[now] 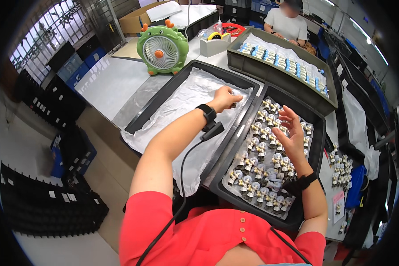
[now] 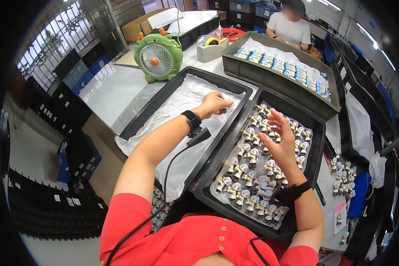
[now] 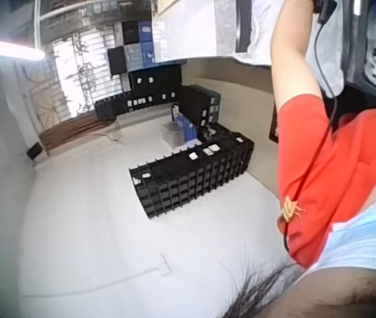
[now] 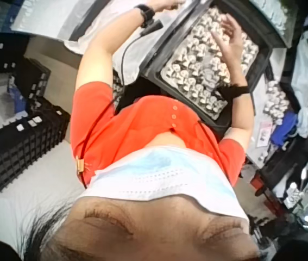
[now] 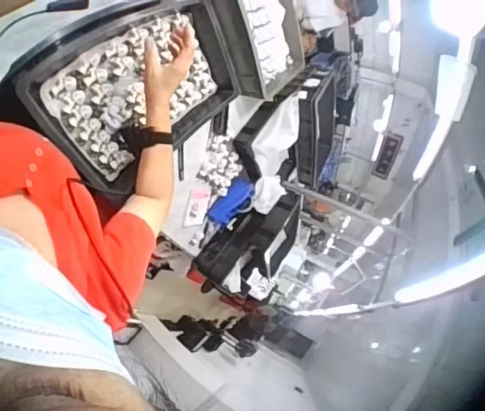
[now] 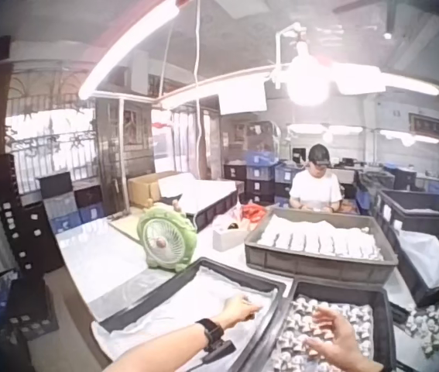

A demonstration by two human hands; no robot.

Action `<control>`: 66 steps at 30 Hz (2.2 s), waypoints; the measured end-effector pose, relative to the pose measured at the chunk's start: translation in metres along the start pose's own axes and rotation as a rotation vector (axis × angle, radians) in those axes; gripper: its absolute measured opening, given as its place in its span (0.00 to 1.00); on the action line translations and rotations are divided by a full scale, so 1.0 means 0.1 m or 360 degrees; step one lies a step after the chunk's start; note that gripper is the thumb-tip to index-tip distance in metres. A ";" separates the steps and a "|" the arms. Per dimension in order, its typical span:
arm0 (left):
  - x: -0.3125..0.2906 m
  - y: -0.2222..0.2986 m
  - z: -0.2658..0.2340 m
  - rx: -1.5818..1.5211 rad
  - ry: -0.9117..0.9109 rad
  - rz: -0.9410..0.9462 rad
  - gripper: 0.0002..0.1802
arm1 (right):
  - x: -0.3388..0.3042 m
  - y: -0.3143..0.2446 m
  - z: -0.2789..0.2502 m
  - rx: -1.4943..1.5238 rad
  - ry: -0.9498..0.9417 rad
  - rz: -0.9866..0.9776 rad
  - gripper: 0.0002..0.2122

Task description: The person assembles small, white, snowman-like decorative figures by hand. They pick up individual components from a tray, attach them together, and place the completed figures into a black tray lined with white tissue paper. The process is repeated for multiple units throughout the clip.

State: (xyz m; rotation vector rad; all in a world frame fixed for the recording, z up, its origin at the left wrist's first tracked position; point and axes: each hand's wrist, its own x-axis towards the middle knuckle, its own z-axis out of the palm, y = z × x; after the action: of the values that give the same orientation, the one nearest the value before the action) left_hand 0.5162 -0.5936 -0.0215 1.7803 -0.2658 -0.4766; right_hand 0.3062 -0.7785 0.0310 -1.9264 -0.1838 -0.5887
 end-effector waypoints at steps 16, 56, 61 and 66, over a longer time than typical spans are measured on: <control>0.10 -0.32 0.14 0.0702 0.0087 -0.0075 0.13 | 0.03 0.08 -0.02 -0.0040 -0.0037 0.0024 0.22; 0.24 -0.47 0.08 0.0810 -0.0069 0.0100 0.21 | 0.02 0.15 -0.06 -0.0298 -0.0499 0.0238 0.14; 0.11 -0.31 -0.19 0.0833 0.0158 0.0299 0.27 | -0.04 0.24 -0.02 -0.0553 -0.0812 0.0258 0.21; -0.66 0.57 -0.16 -0.0316 -0.0062 0.0180 0.13 | -0.20 0.29 0.02 -0.0862 -0.1095 0.0270 0.27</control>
State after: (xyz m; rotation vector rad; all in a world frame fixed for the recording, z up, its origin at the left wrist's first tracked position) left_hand 0.4688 -0.5665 0.0489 1.5551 -0.3328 -0.4415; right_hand 0.3009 -0.7862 -0.0030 -2.5862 -0.3119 0.1880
